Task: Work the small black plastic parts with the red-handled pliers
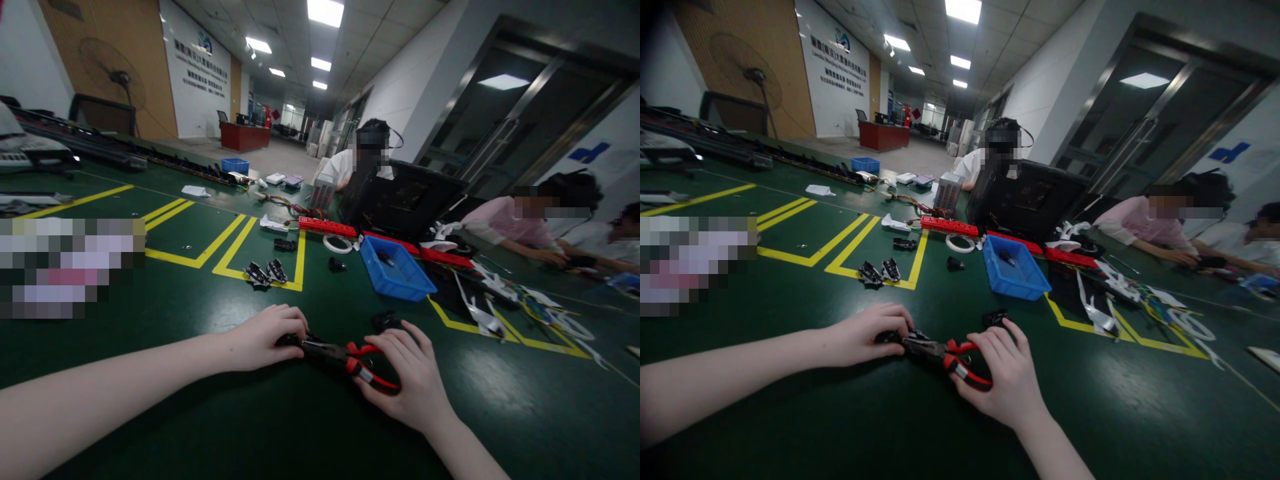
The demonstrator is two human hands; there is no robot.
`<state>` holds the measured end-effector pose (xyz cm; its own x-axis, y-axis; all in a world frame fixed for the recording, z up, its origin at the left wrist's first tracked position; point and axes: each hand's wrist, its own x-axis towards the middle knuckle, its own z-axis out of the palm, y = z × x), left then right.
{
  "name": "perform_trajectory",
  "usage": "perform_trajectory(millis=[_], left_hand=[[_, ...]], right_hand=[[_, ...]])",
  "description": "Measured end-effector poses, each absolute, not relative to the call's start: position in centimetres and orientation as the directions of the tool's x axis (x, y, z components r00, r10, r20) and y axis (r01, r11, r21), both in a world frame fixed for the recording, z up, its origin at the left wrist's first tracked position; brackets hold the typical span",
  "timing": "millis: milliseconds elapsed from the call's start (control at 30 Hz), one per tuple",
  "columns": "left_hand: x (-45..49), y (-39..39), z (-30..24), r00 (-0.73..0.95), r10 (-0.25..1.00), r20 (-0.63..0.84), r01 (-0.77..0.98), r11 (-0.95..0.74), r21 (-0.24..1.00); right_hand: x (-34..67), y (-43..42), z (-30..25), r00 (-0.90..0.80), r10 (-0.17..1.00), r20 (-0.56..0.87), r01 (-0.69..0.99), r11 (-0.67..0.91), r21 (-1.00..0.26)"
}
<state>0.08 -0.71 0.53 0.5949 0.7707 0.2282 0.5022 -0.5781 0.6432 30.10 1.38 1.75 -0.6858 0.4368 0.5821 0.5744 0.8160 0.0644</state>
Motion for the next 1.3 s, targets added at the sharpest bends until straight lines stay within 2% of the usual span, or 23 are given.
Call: perform_trajectory(millis=[1300], left_hand=[[-0.06,-0.57,0.34,0.616,0.756,0.219,0.513,-0.597,0.617]], right_hand=[[30.43,1.46,2.36,-0.701,0.418,0.577,0.571,0.815,0.103]])
